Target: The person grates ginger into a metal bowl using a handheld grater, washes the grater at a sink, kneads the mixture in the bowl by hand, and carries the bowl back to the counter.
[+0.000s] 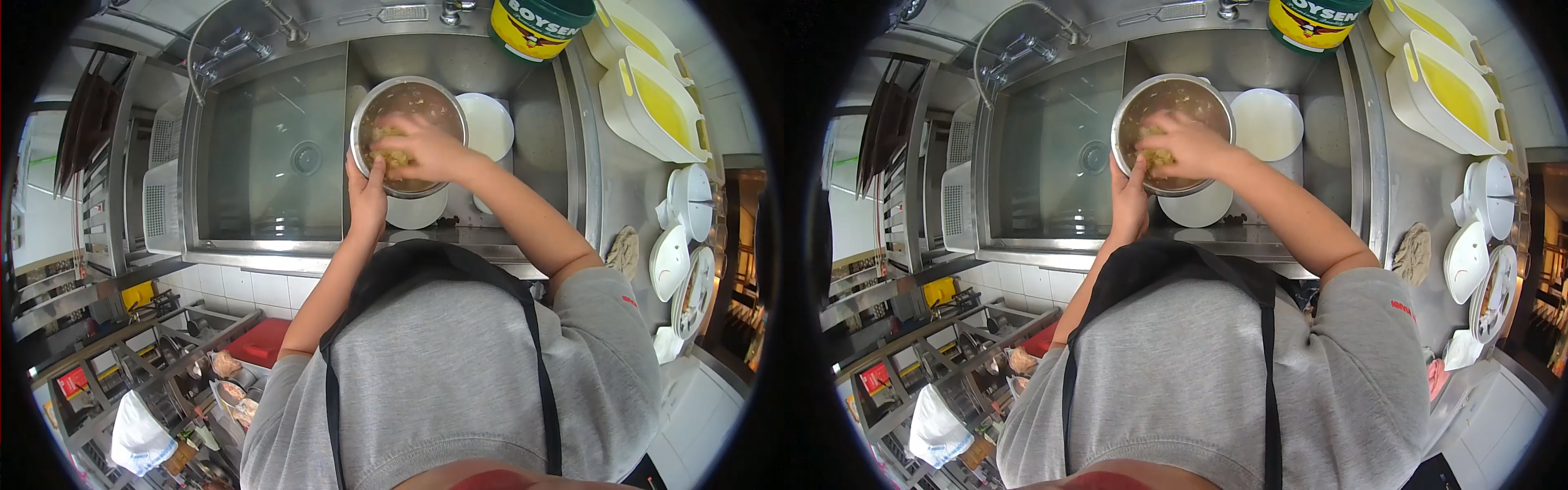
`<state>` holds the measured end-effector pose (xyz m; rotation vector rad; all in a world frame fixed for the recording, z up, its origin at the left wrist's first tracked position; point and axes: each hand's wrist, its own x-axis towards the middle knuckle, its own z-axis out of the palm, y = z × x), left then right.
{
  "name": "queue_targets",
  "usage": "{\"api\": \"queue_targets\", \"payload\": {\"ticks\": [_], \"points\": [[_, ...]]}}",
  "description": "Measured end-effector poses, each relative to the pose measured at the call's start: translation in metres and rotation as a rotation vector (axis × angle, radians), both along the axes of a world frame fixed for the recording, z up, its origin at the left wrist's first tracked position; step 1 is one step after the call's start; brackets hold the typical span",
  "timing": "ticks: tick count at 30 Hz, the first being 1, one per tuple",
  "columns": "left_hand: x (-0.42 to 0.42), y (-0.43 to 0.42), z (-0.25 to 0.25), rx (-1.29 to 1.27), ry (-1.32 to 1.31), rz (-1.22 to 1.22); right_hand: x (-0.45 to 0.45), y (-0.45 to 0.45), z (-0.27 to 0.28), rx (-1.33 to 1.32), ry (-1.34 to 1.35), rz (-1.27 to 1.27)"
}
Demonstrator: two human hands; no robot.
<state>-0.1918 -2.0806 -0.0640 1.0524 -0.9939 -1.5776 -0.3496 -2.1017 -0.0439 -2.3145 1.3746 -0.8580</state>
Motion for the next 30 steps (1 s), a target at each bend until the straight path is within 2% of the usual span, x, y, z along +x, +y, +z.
{"api": "queue_targets", "payload": {"ticks": [2,4,6,7,9,13,15,19,21,22,24,27,30], "points": [[-0.002,-0.001,0.005,0.018,0.028,0.003,0.004,-0.005,-0.004,0.025,0.051,0.218],[-0.002,-0.003,0.014,0.036,0.053,0.014,-0.005,-0.004,0.0,0.061,0.109,0.231],[0.001,-0.002,0.024,0.195,0.101,0.054,-0.017,0.002,0.004,0.119,0.1,0.214],[0.002,-0.004,0.023,0.193,0.101,0.059,-0.022,0.006,0.002,0.118,0.1,0.22],[0.003,-0.003,0.02,0.186,0.082,0.064,-0.026,0.015,-0.006,-0.046,0.103,0.164],[0.002,-0.004,0.021,0.251,0.08,0.072,-0.025,0.019,0.01,-0.057,0.12,0.062],[0.003,-0.005,0.012,0.169,0.094,0.061,-0.021,0.022,0.027,0.334,0.281,0.124],[0.0,-0.002,0.019,0.171,0.098,0.013,-0.016,0.015,-0.008,0.209,0.262,0.044],[0.0,-0.003,0.02,0.186,0.092,0.032,-0.018,0.008,-0.013,0.142,0.127,0.112],[0.001,-0.004,0.02,0.186,0.091,0.034,-0.02,0.005,-0.004,0.141,0.126,0.114],[0.003,-0.004,0.017,0.217,0.076,0.05,-0.024,0.001,0.021,0.209,0.112,-0.096],[0.0,-0.002,0.024,0.242,0.098,0.028,-0.024,0.0,0.019,0.364,0.117,-0.021],[0.001,-0.002,0.004,0.151,0.005,0.013,-0.006,0.005,0.007,0.275,0.212,-0.02]]}}
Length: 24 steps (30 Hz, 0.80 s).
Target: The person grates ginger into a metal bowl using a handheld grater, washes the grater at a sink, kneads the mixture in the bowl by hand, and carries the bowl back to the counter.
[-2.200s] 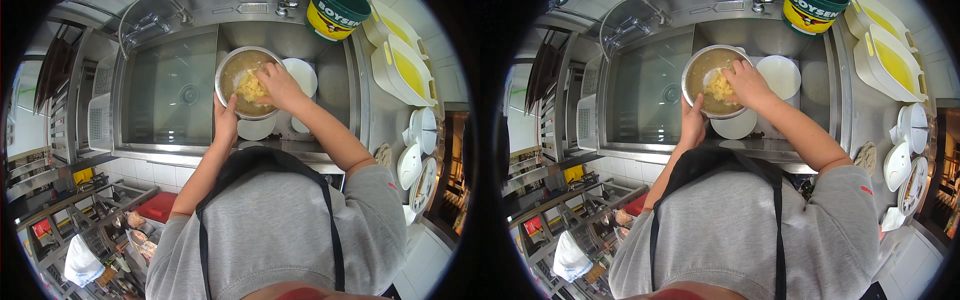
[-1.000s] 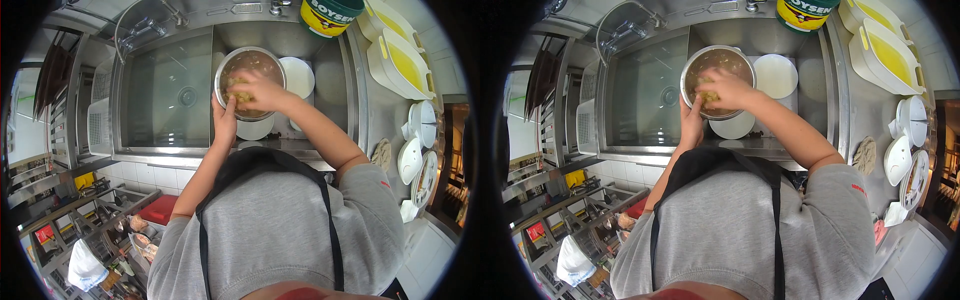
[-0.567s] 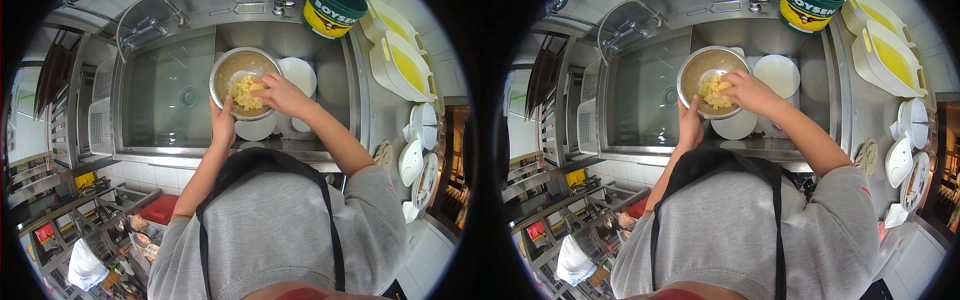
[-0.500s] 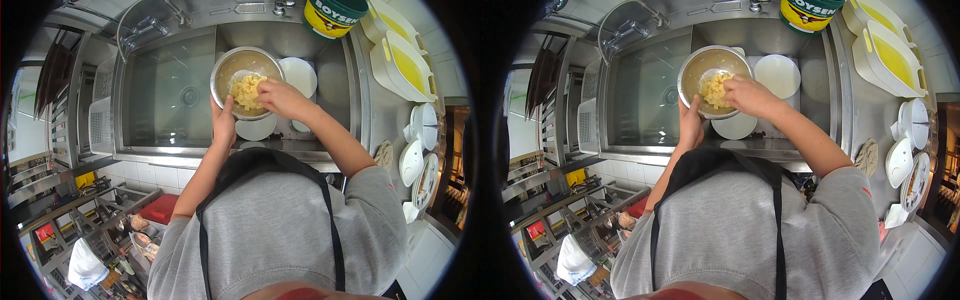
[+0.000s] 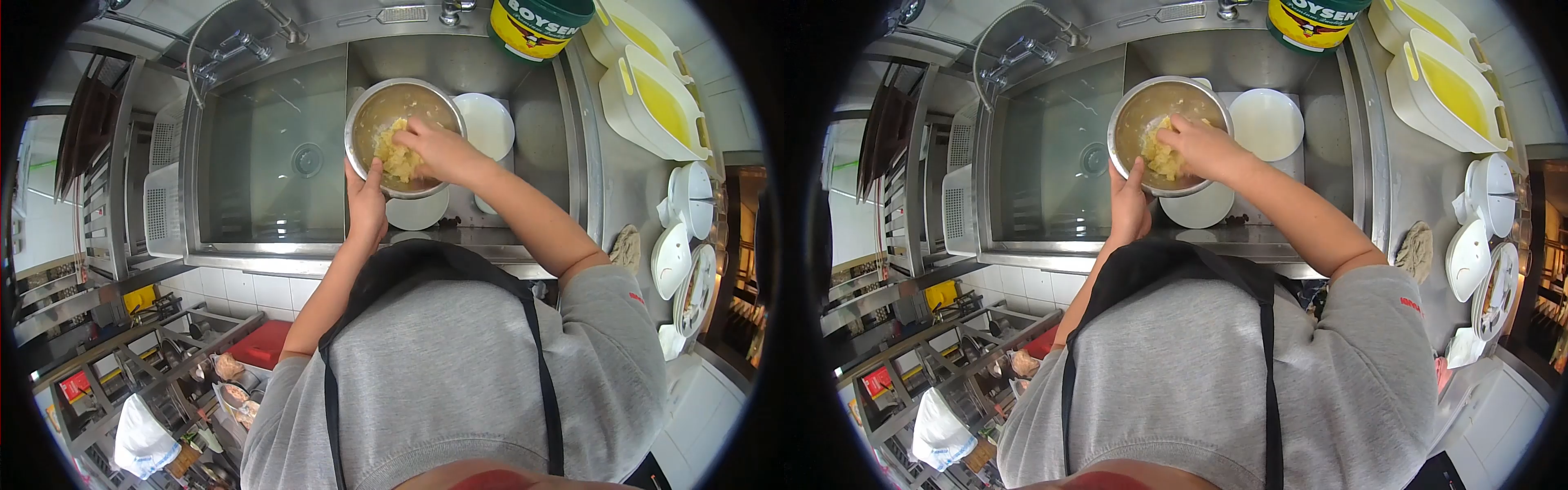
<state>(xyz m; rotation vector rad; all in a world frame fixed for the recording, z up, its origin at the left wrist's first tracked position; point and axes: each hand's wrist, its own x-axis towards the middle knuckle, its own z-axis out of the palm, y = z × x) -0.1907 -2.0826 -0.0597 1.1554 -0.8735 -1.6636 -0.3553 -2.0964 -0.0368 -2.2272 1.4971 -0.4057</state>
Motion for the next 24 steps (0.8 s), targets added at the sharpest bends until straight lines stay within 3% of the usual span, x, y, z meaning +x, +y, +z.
{"api": "queue_targets", "payload": {"ticks": [5,7,11,13,14,16,18,20,22,24], "points": [[-0.001,-0.003,0.008,0.055,0.08,0.06,-0.001,-0.008,-0.007,-0.079,-0.14,-0.018],[0.002,-0.004,0.007,0.053,0.077,0.068,-0.005,-0.006,0.003,-0.248,-0.166,-0.186],[-0.002,0.002,0.004,-0.004,0.038,0.04,0.005,-0.001,-0.003,-0.053,0.009,-0.186],[-0.004,0.002,0.006,-0.027,0.037,0.071,0.008,0.005,0.0,0.024,-0.253,-0.105],[-0.004,0.001,0.008,-0.021,0.039,0.063,0.006,0.005,-0.001,0.026,-0.254,-0.104],[-0.003,0.001,0.005,-0.011,0.035,0.055,0.004,0.008,-0.006,-0.283,-0.146,-0.255],[-0.004,-0.003,-0.007,-0.191,-0.094,0.053,0.011,0.016,-0.024,-0.258,-0.16,-0.267],[-0.007,-0.002,-0.012,-0.212,-0.1,0.062,0.011,0.019,-0.023,-0.229,-0.17,-0.281],[-0.008,-0.002,-0.014,-0.229,-0.113,0.072,0.008,0.02,-0.017,-0.017,-0.419,-0.199],[-0.007,-0.003,-0.014,-0.209,-0.1,0.035,0.0,0.008,-0.019,-0.141,-0.365,-0.171]]}}
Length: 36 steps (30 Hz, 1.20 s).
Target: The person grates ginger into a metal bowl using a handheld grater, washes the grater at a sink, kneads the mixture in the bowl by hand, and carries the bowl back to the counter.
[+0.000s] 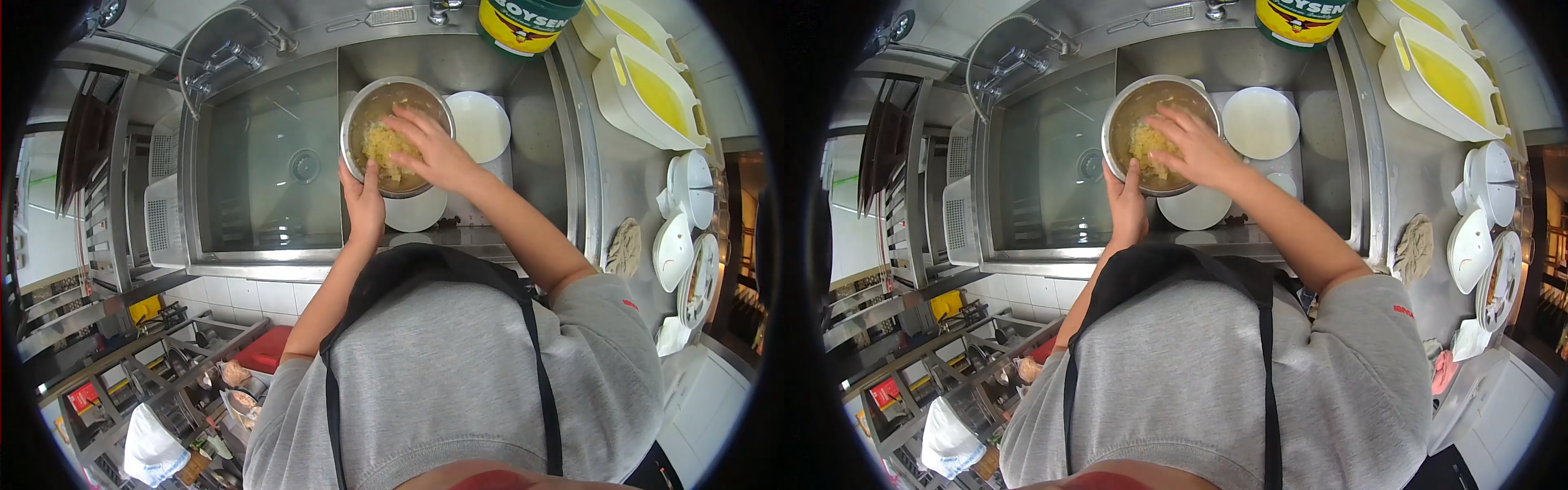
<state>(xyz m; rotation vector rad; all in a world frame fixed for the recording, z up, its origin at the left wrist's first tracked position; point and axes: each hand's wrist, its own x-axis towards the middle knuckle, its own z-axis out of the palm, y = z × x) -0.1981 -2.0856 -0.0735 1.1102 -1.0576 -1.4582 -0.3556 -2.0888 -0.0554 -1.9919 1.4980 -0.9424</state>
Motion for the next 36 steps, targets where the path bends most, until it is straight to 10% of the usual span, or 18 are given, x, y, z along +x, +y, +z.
{"api": "queue_targets", "payload": {"ticks": [3,8,16,22,28,36], "points": [[-0.007,0.003,0.011,-0.003,0.057,-0.064,-0.002,-0.01,-0.009,-0.261,0.306,0.014],[0.001,-0.001,-0.003,-0.018,-0.036,-0.055,-0.014,-0.005,0.002,0.188,0.154,0.322],[-0.014,0.002,-0.01,-0.038,-0.065,-0.058,0.014,0.017,-0.033,0.021,0.125,-0.186],[-0.01,-0.006,0.016,0.355,0.153,-0.064,0.008,0.017,-0.018,0.155,-0.056,-0.049],[-0.014,-0.024,0.008,0.465,0.085,-0.209,-0.005,0.009,-0.017,-0.011,0.411,-0.224],[-0.038,-0.015,0.015,0.164,0.126,-0.27,0.02,-0.001,-0.042,0.152,-0.062,-0.42]]}}
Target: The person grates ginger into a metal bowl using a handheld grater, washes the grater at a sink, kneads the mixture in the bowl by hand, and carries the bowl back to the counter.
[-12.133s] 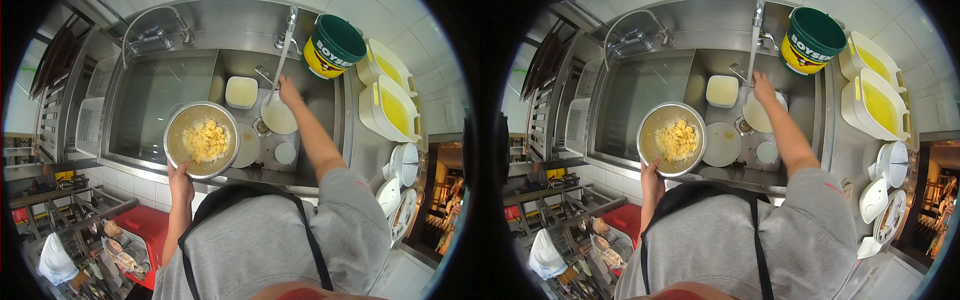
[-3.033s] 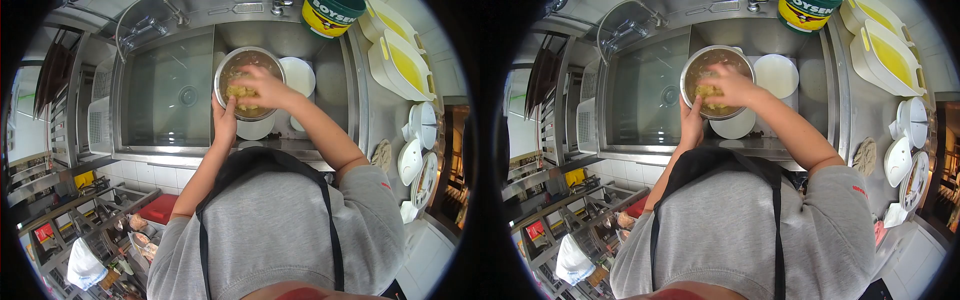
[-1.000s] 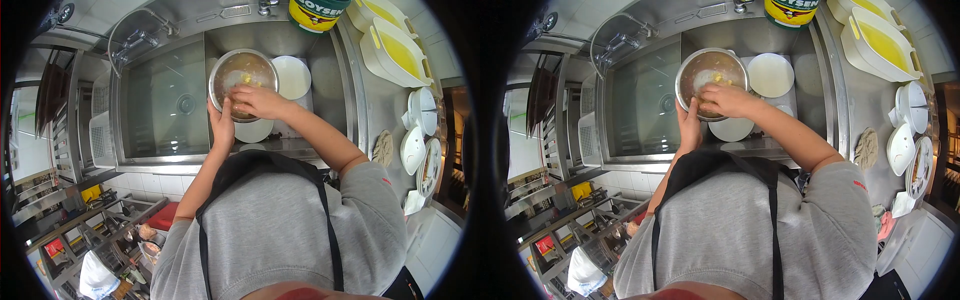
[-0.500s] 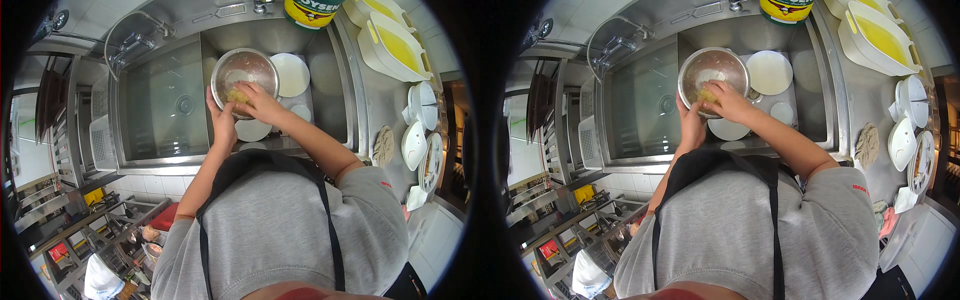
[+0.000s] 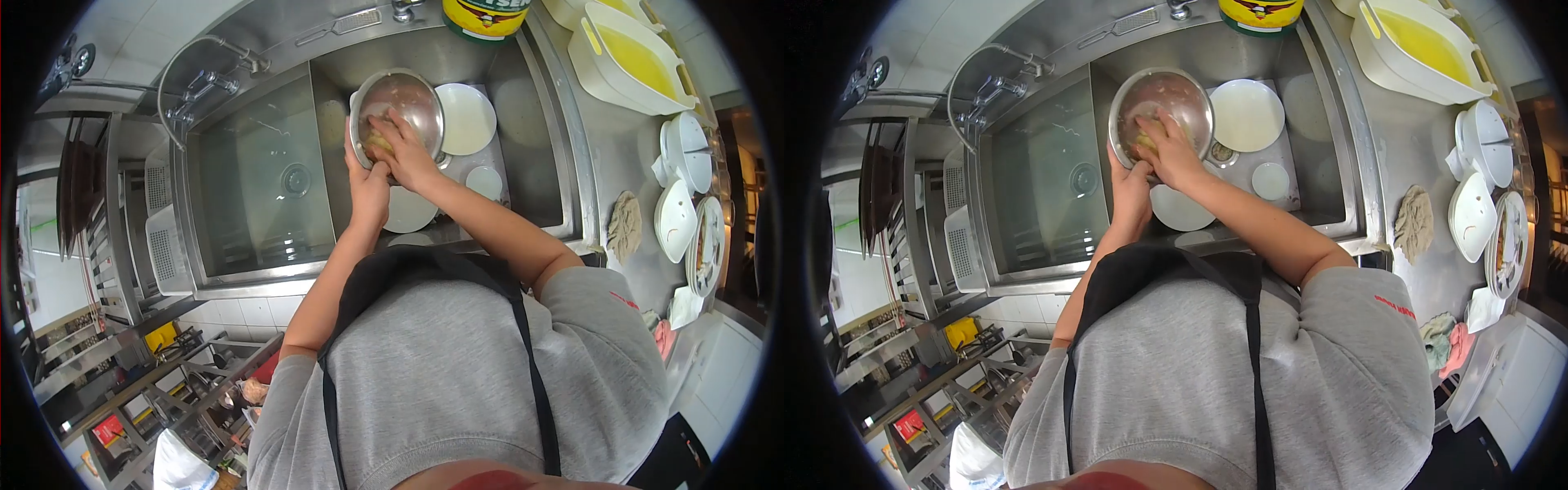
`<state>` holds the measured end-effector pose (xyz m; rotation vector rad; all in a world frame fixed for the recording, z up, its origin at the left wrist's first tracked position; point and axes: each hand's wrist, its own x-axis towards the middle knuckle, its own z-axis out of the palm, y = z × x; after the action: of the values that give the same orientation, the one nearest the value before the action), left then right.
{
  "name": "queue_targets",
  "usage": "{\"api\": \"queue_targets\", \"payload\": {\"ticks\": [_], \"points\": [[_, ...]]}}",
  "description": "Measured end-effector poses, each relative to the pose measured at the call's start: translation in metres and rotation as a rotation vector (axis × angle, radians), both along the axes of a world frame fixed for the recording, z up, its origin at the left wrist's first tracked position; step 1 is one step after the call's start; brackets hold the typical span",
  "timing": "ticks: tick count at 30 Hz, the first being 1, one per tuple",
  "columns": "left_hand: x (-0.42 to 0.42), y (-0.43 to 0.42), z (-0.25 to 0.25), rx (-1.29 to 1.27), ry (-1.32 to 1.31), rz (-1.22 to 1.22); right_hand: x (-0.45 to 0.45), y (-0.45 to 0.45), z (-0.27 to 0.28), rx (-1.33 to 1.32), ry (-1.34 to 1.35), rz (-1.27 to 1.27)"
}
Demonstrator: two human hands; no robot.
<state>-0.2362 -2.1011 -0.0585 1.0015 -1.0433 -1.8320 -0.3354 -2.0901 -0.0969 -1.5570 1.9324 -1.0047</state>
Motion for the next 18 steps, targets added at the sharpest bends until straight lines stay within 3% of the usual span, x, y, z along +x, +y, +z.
{"api": "queue_targets", "payload": {"ticks": [3,7,12,15,18], "points": [[-0.001,-0.01,-0.001,-0.182,-0.055,-0.008,0.001,-0.009,0.002,-0.285,-0.092,-0.045],[-0.007,-0.018,0.014,-0.304,-0.161,-0.046,-0.002,-0.019,0.01,-0.261,-0.144,-0.056],[-0.015,-0.026,0.027,-0.42,-0.225,-0.075,-0.005,-0.038,0.013,-0.415,-0.141,-0.095],[-0.018,-0.029,0.034,-0.558,-0.396,-0.075,-0.008,-0.046,0.015,-0.508,-0.144,-0.107],[-0.021,-0.033,0.036,-0.615,-0.442,-0.069,-0.007,-0.048,0.019,-0.46,-0.204,-0.123]]}}
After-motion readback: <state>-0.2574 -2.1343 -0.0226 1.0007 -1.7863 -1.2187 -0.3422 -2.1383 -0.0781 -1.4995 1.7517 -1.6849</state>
